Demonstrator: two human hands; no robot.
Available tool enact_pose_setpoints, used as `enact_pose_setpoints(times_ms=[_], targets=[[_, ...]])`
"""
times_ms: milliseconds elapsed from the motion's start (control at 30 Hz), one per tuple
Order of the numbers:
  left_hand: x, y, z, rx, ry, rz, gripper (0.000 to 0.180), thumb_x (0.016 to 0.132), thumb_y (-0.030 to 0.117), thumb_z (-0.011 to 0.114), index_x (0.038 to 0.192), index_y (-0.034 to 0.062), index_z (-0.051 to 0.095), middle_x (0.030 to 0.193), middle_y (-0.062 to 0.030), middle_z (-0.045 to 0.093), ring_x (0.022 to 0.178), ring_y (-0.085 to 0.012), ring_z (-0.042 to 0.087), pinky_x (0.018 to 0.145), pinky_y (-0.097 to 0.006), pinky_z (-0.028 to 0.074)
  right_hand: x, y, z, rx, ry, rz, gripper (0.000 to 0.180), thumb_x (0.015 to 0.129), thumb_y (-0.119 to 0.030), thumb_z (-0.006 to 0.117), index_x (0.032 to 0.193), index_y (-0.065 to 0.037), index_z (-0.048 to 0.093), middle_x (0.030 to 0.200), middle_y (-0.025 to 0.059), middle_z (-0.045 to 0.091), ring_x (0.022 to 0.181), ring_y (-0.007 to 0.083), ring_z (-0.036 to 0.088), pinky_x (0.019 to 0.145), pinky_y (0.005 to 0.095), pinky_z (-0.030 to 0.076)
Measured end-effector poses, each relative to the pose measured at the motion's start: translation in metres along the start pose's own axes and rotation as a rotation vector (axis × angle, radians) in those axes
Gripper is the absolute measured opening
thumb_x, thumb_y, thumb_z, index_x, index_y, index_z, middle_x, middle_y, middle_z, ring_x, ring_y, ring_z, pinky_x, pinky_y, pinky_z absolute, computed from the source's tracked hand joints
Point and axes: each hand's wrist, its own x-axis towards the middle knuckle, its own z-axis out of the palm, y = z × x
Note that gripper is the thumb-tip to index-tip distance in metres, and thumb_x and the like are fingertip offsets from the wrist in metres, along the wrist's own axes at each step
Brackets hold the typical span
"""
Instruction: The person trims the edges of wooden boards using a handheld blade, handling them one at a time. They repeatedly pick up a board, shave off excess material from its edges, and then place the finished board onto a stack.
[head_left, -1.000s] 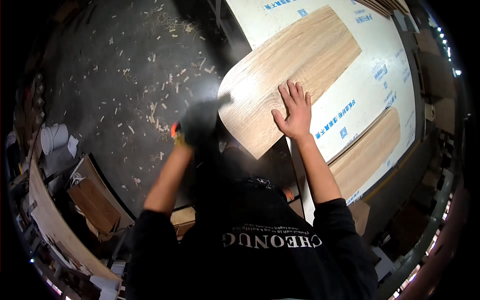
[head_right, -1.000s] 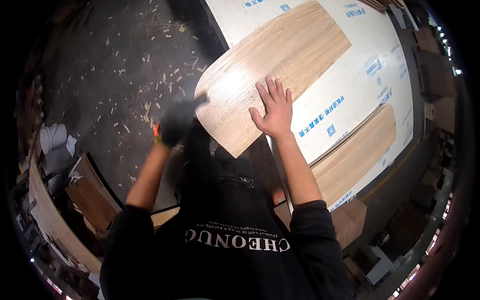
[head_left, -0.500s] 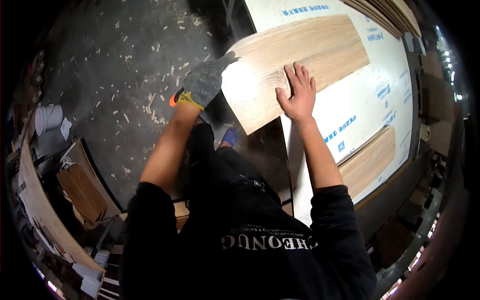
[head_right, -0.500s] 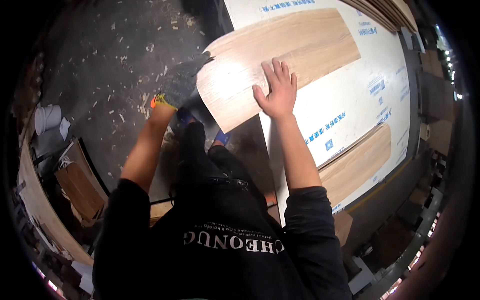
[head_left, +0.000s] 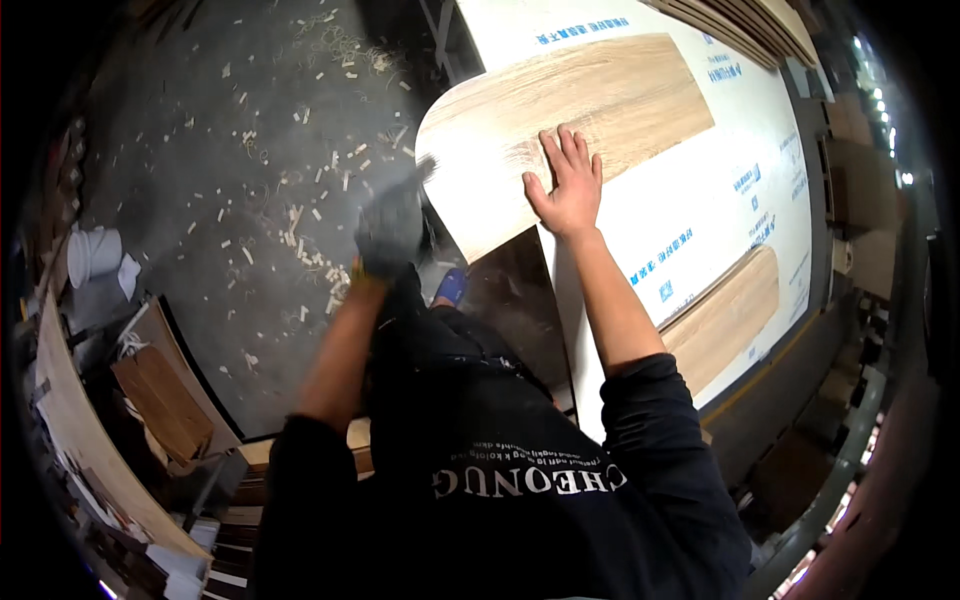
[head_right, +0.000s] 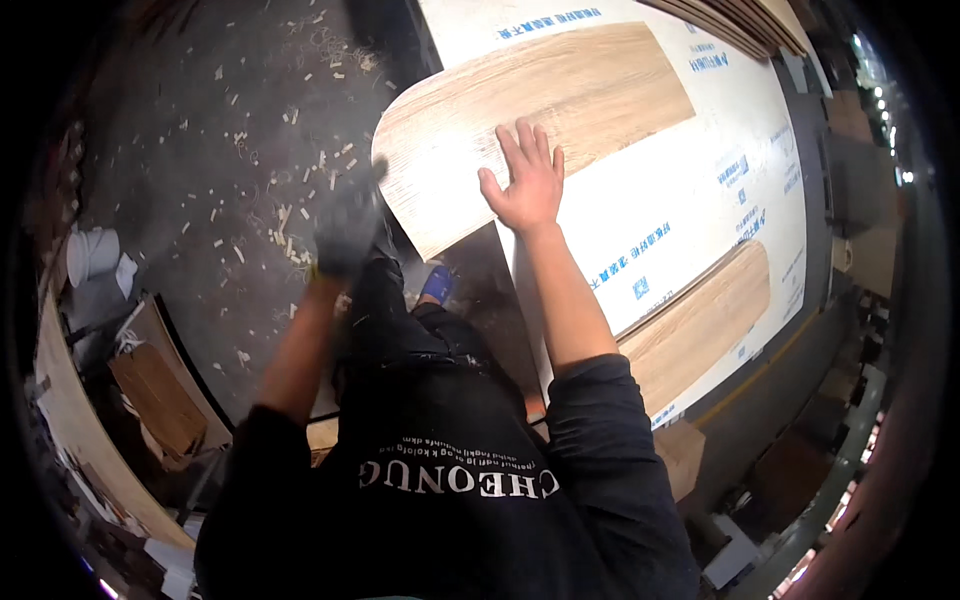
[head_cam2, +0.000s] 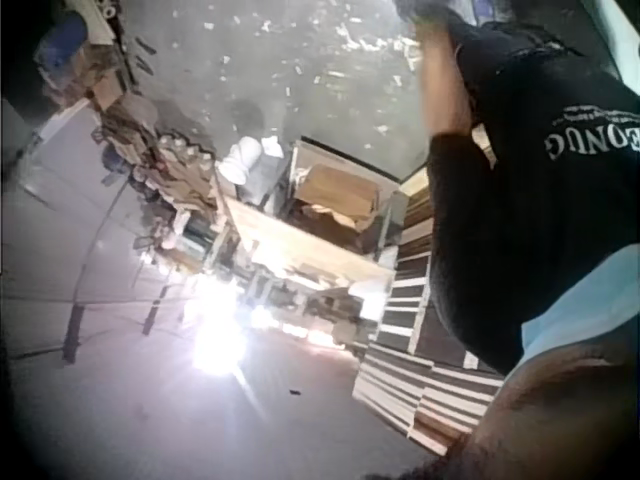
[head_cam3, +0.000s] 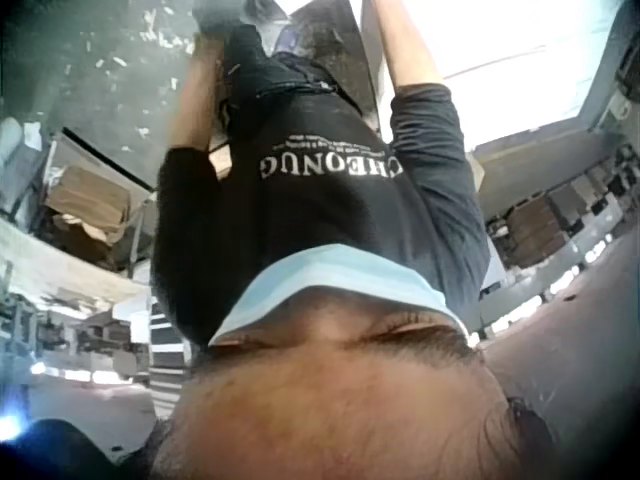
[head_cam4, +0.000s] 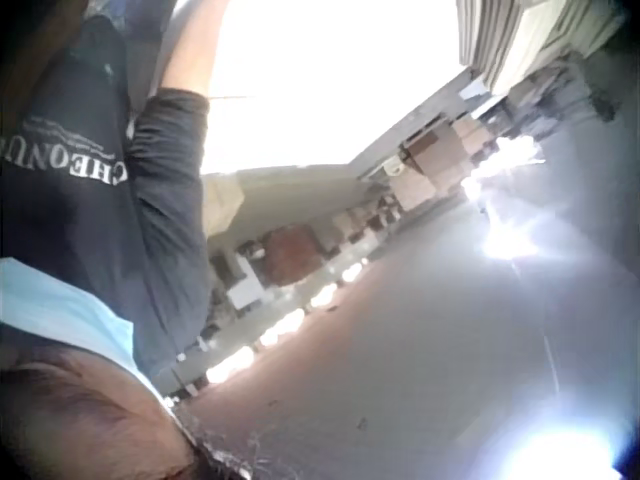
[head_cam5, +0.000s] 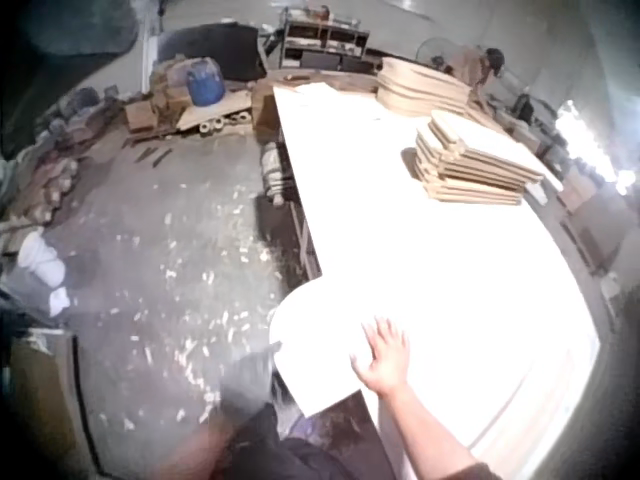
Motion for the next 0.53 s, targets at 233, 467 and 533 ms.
enact_pose_setpoints(times_ms=[233,467,533], targets=[[0.001,0.073,-0.008,-0.487,-0.110,-0.379,0.033,0.089,0.014,0.059,0.121,0.0131,0.062,0.093,-0.0090,0.066,0.085,-0.0277,0.063,0.072,-0.039,0.049,0.015,-0.007,0.003,-0.046,0.012,0.022,0.063,0.077,-0.042,0.063,0.135,-0.019,0.054,0.147,0.0132,0.042,0.138,0.0358,0.034,0.113,0.0567,0.020],[-0.130,0.113,0.038,-0.985,-0.257,-0.178,0.035,0.092,0.013,0.049,0.126,0.0160,0.058,0.108,-0.0081,0.067,0.093,-0.0268,0.065,0.082,-0.037,0.052,0.023,-0.100,0.036,-0.201,-0.392,-0.101,0.110,0.072,-0.073,0.059,0.152,-0.008,0.020,0.159,0.0193,0.009,0.148,0.0382,0.003,0.109,0.0707,0.006],[-0.085,0.068,-0.033,-0.874,-0.381,-0.270,0.039,0.092,0.016,0.049,0.130,0.0189,0.055,0.114,-0.0071,0.066,0.094,-0.0276,0.065,0.083,-0.038,0.051,0.041,-0.119,0.049,-0.142,-0.415,-0.212,0.110,0.072,-0.071,0.061,0.154,-0.012,0.017,0.161,0.0144,0.009,0.148,0.0351,0.006,0.111,0.0684,0.004]])
